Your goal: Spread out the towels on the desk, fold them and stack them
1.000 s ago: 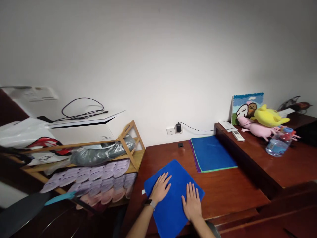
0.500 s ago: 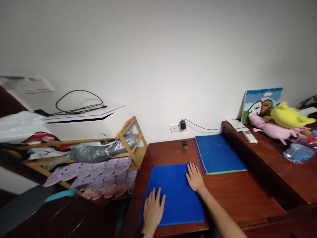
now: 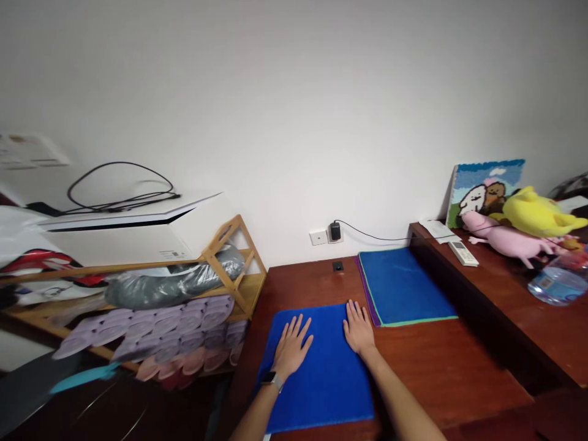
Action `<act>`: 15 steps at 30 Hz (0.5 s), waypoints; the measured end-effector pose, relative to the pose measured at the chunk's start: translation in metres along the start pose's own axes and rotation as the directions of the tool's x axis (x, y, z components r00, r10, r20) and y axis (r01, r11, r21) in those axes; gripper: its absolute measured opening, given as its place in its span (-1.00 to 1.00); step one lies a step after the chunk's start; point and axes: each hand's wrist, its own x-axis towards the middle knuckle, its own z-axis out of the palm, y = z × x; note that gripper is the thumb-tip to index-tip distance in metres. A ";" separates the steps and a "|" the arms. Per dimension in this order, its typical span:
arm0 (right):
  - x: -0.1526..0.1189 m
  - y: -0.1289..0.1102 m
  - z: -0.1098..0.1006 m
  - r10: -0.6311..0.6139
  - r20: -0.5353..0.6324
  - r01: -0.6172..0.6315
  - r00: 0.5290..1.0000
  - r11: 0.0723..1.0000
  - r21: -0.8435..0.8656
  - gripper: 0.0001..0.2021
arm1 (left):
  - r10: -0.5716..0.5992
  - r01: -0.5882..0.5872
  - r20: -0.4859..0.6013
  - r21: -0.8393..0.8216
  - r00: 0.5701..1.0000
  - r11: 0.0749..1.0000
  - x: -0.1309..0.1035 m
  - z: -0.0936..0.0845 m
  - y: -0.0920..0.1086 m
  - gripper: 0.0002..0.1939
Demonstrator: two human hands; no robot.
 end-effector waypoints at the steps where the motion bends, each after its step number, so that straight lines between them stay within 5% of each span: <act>1: 0.002 -0.001 0.000 0.002 0.012 -0.002 1.000 1.000 0.006 -0.35 | -0.004 0.004 0.000 0.002 1.000 1.000 -0.001 0.001 0.000 -0.39; 11: -0.016 -0.002 0.001 0.002 0.030 -0.003 1.000 0.999 0.033 -0.33 | -0.054 0.054 -0.043 0.016 0.998 0.998 -0.031 0.002 0.006 -0.38; 15: -0.021 -0.004 -0.003 0.025 0.054 -0.027 0.998 0.999 0.036 -0.32 | 0.049 -0.049 -0.074 -0.002 0.996 0.999 -0.002 -0.001 0.039 -0.41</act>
